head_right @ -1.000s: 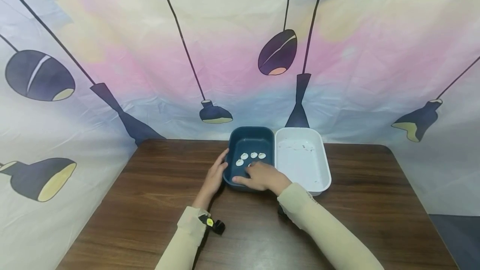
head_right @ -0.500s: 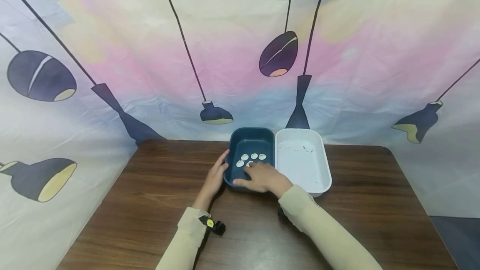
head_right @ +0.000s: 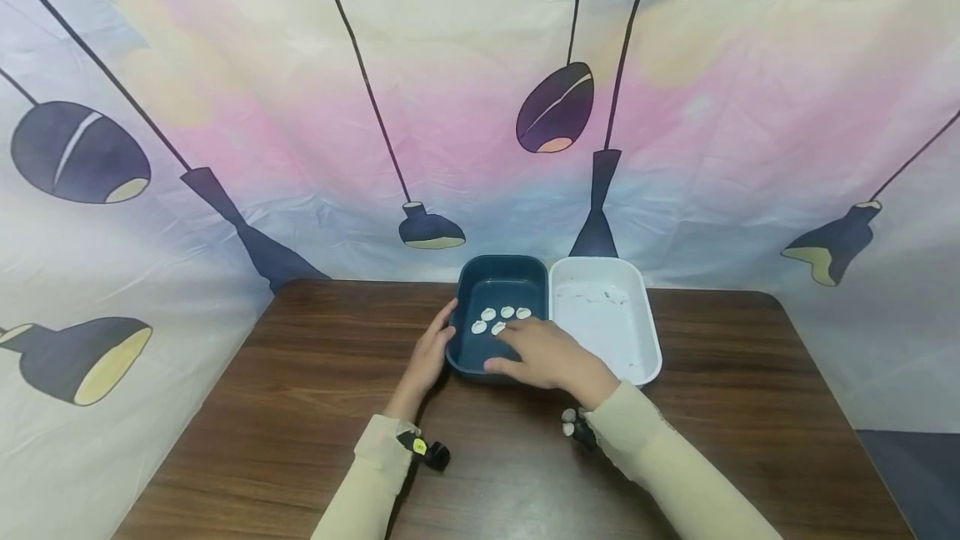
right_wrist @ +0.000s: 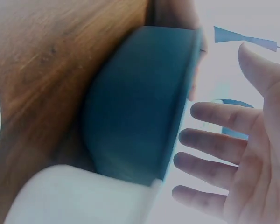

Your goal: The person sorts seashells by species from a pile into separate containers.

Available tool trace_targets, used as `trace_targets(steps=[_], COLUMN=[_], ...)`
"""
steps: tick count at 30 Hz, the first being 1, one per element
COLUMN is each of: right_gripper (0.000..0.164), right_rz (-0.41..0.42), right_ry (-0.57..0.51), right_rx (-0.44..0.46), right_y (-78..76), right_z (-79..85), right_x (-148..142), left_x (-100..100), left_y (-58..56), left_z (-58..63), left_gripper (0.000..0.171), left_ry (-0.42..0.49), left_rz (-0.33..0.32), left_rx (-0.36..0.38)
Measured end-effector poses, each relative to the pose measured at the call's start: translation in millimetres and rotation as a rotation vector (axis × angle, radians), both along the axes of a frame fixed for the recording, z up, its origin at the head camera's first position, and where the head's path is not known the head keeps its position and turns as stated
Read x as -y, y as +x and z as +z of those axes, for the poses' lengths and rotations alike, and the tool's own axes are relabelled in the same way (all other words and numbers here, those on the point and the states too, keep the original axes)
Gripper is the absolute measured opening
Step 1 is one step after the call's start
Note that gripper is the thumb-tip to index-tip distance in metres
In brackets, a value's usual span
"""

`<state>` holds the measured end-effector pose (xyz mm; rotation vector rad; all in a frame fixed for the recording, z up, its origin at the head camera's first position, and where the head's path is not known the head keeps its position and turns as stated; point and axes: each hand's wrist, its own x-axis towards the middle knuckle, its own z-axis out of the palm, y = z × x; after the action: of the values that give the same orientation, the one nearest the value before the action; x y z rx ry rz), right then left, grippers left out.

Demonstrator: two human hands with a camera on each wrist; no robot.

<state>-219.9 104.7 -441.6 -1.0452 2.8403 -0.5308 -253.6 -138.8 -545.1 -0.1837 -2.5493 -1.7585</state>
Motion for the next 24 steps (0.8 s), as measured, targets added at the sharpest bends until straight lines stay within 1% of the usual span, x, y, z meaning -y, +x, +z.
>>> trace_targets(steps=[6, 14, 19, 24], right_gripper=[0.048, 0.033, 0.025, 0.019], right_rz=[0.018, 0.075, 0.089, 0.119], right_ry=[-0.022, -0.057, -0.069, -0.115], right_rx=[-0.036, -0.060, -0.101, -0.143], right_y=[9.7, 26.6, 38.2, 47.1], right_z=[7.9, 17.1, 18.5, 18.0], right_x=[-14, -29, -39, -48], left_x=[1, 1, 1, 1], left_y=[-0.6, -0.2, 0.5, -0.8], left_z=[0.2, -0.6, -1.1, -0.9], left_gripper=[0.053, 0.053, 0.053, 0.053], left_ry=[-0.012, -0.005, -0.007, -0.011], left_rz=[0.000, -0.009, -0.013, -0.005], left_rx=[-0.005, -0.004, 0.000, -0.002])
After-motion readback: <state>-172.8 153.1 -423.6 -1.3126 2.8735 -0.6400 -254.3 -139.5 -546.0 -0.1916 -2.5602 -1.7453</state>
